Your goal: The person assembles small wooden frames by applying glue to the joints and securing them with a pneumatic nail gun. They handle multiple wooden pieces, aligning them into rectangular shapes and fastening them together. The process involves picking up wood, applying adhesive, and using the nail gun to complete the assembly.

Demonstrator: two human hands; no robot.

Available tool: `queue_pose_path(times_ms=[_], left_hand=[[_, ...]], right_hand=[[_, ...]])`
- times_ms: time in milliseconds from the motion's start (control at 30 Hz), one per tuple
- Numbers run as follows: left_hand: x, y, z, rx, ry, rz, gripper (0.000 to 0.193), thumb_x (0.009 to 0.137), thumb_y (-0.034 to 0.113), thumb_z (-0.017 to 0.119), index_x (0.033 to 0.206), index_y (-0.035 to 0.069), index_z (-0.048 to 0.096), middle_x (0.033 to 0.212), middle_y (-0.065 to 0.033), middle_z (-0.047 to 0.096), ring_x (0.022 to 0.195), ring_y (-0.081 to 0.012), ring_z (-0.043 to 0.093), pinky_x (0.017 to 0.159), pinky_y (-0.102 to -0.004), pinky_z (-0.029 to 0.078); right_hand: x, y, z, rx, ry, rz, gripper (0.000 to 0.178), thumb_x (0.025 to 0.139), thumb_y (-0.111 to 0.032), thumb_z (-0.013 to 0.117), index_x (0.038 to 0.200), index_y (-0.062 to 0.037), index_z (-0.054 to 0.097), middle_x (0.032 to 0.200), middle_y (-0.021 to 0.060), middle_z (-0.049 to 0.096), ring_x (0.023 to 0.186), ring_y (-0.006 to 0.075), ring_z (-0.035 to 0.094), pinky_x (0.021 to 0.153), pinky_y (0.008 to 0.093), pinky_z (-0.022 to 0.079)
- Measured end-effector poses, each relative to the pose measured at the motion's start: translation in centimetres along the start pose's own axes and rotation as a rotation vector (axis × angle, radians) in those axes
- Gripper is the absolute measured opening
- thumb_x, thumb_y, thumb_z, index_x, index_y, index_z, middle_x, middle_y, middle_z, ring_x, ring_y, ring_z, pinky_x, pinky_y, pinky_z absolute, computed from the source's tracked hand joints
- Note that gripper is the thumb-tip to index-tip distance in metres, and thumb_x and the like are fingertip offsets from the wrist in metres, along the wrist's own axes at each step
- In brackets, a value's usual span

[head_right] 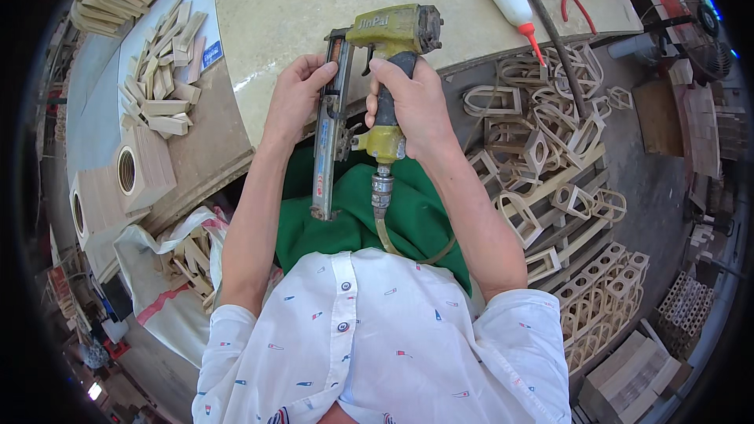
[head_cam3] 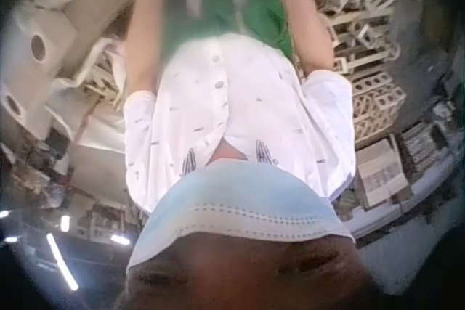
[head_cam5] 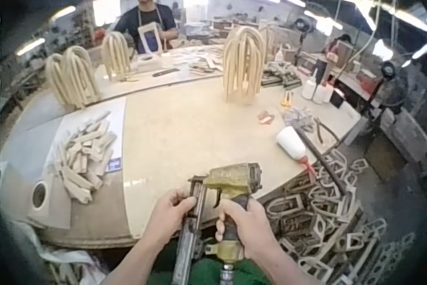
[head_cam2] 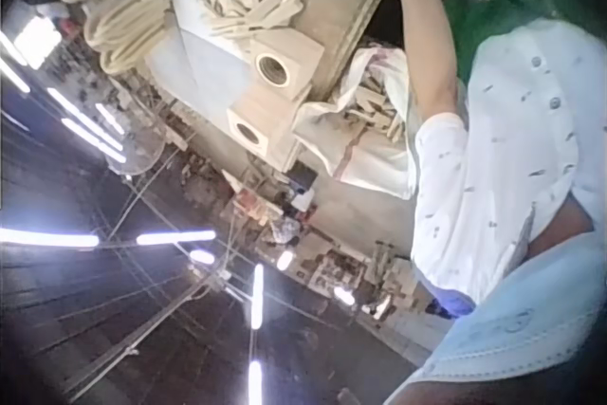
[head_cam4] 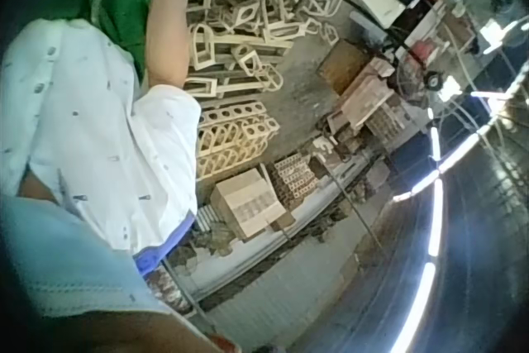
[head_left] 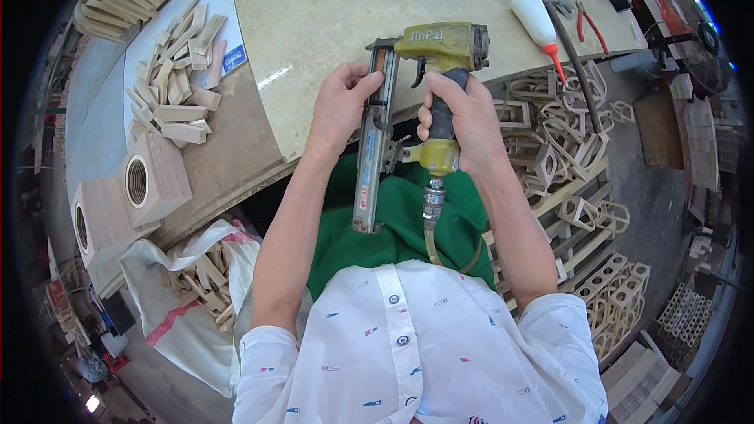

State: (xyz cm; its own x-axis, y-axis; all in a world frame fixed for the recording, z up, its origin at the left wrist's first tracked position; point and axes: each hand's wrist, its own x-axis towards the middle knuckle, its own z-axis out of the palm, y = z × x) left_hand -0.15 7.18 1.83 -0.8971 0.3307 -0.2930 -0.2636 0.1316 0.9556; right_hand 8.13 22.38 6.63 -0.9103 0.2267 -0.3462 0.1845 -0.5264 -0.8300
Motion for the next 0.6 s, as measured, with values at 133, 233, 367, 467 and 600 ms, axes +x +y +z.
queue_pose_path(times_ms=[133,233,367,467,600], left_hand=[[0.25,-0.18,0.12,0.018,0.018,0.009,0.023,0.093,0.021,0.061,0.103,0.000,0.061,0.086,-0.0007,0.061,0.076,-0.0073,0.053,0.067,-0.0240,0.044],[0.18,-0.04,0.33,0.010,0.031,0.019,0.023,0.093,0.021,0.061,0.102,0.000,0.061,0.085,-0.0006,0.060,0.076,-0.0074,0.052,0.068,-0.0242,0.044],[0.47,-0.22,0.39,0.024,0.033,0.003,0.023,0.093,0.021,0.061,0.100,-0.001,0.061,0.084,-0.0010,0.060,0.075,-0.0076,0.052,0.069,-0.0244,0.043],[0.54,-0.20,0.49,0.042,0.039,0.007,0.023,0.093,0.022,0.060,0.098,-0.001,0.061,0.083,-0.0011,0.059,0.075,-0.0074,0.051,0.068,-0.0247,0.043],[0.66,0.03,0.36,0.025,0.011,-0.026,0.024,0.094,0.023,0.059,0.100,-0.001,0.061,0.084,-0.0011,0.059,0.075,-0.0077,0.051,0.069,-0.0247,0.043]], right_hand=[[-0.04,0.00,0.03,-0.004,-0.004,-0.001,0.017,0.091,-0.014,0.060,0.096,-0.0024,0.049,0.071,0.0043,0.054,0.053,0.0126,0.056,0.044,0.0287,0.049],[-0.06,-0.07,0.02,-0.010,0.002,0.006,0.017,0.091,-0.014,0.060,0.096,-0.0023,0.049,0.071,0.0044,0.054,0.053,0.0126,0.056,0.045,0.0287,0.049],[-0.01,0.01,-0.11,-0.004,0.002,0.005,0.017,0.091,-0.014,0.060,0.096,-0.0022,0.049,0.071,0.0045,0.054,0.053,0.0127,0.056,0.044,0.0289,0.049],[0.02,-0.03,-0.20,-0.008,0.000,0.013,0.016,0.092,-0.015,0.059,0.095,-0.0023,0.049,0.071,0.0046,0.054,0.053,0.0128,0.056,0.044,0.0290,0.049],[0.17,-0.09,-0.45,-0.001,-0.024,0.022,0.015,0.092,-0.014,0.058,0.094,-0.0026,0.050,0.072,0.0047,0.054,0.054,0.0130,0.056,0.044,0.0290,0.050]])
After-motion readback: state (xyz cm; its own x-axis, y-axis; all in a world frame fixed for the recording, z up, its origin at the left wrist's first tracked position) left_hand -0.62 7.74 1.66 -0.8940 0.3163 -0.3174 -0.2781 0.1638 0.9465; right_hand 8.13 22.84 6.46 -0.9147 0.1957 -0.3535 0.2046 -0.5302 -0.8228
